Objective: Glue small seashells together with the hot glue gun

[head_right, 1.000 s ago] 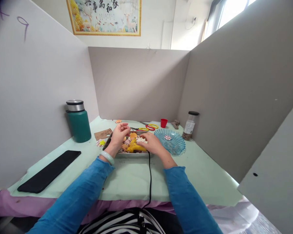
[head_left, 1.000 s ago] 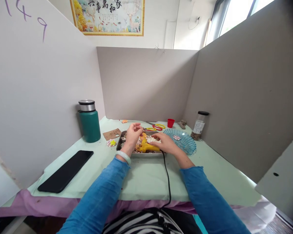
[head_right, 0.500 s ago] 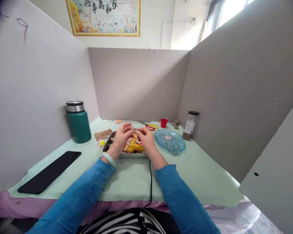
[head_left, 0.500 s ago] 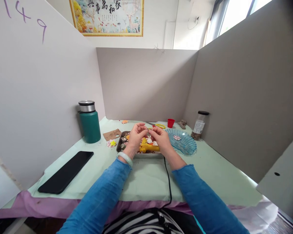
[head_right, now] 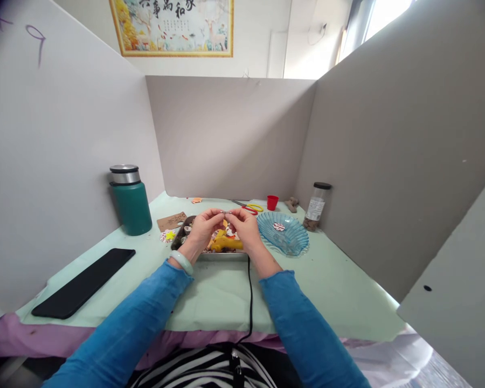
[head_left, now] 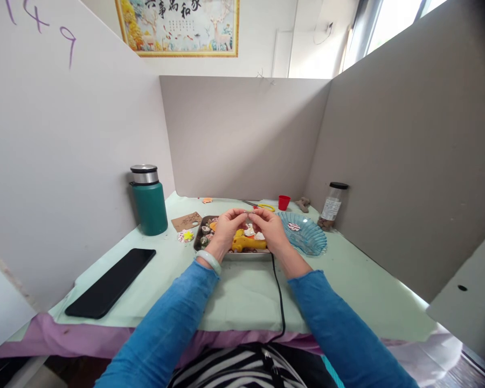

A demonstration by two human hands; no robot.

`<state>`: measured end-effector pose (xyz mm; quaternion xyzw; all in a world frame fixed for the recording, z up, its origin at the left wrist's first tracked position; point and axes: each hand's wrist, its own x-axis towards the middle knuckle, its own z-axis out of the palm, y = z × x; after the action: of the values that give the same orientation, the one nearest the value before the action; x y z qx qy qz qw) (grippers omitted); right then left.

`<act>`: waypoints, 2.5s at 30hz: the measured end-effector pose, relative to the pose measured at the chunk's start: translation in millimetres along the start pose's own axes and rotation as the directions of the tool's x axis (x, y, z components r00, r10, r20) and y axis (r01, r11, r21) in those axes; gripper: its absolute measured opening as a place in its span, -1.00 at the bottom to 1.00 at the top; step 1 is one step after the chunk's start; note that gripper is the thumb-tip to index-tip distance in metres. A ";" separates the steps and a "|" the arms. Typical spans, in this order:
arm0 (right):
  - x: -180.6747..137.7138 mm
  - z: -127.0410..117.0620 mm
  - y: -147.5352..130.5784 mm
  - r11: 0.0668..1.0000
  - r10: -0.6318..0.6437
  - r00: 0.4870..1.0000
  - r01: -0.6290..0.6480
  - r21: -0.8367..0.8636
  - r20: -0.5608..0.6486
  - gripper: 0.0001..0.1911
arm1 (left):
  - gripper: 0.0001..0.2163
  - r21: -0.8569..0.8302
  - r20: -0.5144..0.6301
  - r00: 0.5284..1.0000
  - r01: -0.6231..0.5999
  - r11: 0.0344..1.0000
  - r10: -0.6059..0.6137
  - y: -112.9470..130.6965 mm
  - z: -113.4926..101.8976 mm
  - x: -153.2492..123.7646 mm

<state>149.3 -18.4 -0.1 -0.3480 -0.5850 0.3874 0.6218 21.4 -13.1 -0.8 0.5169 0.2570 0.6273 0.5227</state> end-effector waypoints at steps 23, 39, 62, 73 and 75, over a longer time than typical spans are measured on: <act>53.9 -32.0 28.9 0.056 0.184 0.901 0.390 -0.919 0.393 -0.86 | -0.82 0.023 -0.124 0.991 0.045 0.999 -0.042 2.6 -12.2 7.6; 17.1 -44.0 19.0 0.934 -0.121 0.965 0.190 -0.303 0.232 -0.71 | -0.82 0.138 -0.108 0.993 0.053 0.989 -0.039 -0.9 -9.8 4.5; 5.7 -35.1 25.4 0.919 -0.254 0.950 0.295 -0.263 0.179 -0.74 | -0.84 0.234 -0.077 0.997 0.027 0.972 -0.009 -5.8 -8.7 5.7; -0.5 -28.2 14.7 0.999 0.010 0.989 -0.017 0.044 0.150 -0.70 | -0.92 0.515 -0.076 0.968 -0.166 0.841 0.238 -11.2 -9.4 7.8; -0.7 -28.2 14.2 0.989 0.071 0.985 -0.090 0.120 0.155 -0.69 | -0.92 0.583 -0.082 0.958 -0.178 0.793 0.275 -10.5 -8.4 6.1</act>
<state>176.3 -11.9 -15.0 -0.3010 -0.5898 0.4735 0.5807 18.3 -2.2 -10.4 0.6235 0.4101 0.6199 0.2426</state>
